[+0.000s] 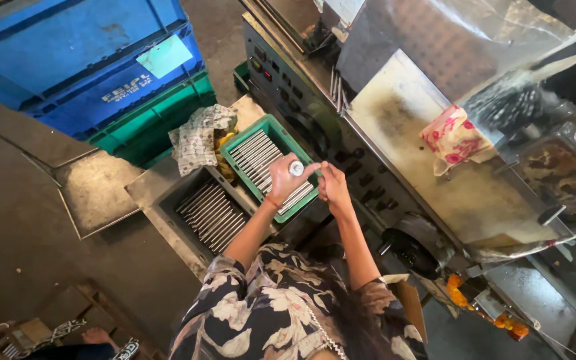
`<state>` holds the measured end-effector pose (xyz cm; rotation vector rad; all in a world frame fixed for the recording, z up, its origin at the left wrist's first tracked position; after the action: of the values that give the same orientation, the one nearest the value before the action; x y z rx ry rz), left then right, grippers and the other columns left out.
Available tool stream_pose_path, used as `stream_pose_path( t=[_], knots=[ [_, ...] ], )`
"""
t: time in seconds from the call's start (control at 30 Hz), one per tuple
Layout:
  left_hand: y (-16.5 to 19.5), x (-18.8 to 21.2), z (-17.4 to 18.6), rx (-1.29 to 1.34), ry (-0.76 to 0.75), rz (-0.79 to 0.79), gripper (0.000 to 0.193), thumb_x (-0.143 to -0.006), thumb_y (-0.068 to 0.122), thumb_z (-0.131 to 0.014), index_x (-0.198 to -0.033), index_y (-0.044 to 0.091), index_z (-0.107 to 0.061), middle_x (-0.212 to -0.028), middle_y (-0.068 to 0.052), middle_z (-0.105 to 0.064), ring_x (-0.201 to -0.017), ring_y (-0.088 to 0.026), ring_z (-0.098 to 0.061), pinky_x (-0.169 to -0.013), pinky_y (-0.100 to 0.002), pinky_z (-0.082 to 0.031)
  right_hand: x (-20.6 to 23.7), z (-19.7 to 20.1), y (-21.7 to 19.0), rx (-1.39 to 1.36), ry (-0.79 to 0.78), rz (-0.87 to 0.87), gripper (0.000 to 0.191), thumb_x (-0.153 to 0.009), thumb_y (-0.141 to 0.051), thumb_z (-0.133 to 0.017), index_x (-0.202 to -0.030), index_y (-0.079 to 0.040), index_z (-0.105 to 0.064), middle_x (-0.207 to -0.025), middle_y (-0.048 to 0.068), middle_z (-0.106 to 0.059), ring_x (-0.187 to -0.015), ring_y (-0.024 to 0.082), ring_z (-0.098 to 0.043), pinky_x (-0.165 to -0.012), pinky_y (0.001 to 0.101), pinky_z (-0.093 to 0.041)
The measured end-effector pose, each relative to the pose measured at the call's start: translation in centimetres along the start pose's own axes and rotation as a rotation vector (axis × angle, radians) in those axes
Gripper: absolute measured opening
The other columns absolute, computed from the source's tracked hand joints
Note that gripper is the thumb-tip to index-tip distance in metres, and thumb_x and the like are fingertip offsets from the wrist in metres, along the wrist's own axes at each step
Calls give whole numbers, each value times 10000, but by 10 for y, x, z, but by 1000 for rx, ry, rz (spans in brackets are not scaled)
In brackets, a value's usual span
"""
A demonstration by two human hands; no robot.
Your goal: The person repeatedly picks up metal rods from a green crate, places them into a grinding machine, and then returns the processed rods to the crate. The person uses a cloth to wipe the rods before processing.
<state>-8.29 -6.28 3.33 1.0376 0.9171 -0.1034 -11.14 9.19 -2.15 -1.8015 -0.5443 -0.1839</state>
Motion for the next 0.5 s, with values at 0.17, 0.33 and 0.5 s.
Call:
stream_pose_path(
  t=[0.17,0.33,0.5],
  knots=[
    [-36,16,-10,442,150,651,524,-930,155,-813,-606,113,-403,-603,101,-389,-577,-14,-305,-475,-264,-233,12,-40,-17,-18,27,287,253,-1059,-253,-611,-1119,-11,-654,-652,-64,-444,-447,10,-328,-395,224,-255],
    [-36,-6,-1,513,186,592,448,-936,130,-785,-641,122,-447,-622,104,-409,-592,-4,-329,-486,-255,-253,15,-61,-19,64,76,450,200,-996,-140,-699,-1133,1,-661,-767,-14,-603,-482,25,-439,-417,228,-338],
    [-42,5,1,819,291,1084,263,-916,160,-760,-705,117,-611,-637,73,-506,-545,-48,-386,-485,-259,-261,8,-68,-27,365,52,922,171,-1065,-99,-716,-1169,35,-701,-974,13,-668,-728,40,-480,-593,232,-388]
  ],
)
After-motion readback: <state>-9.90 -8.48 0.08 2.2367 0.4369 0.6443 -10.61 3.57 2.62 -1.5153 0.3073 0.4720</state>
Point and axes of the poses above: each hand's wrist, its own x-axis away from the middle knuckle, its own z-axis out of the back of the hand, y = z × x, the point moved 5 cm from there along -x, towards the middle knuckle
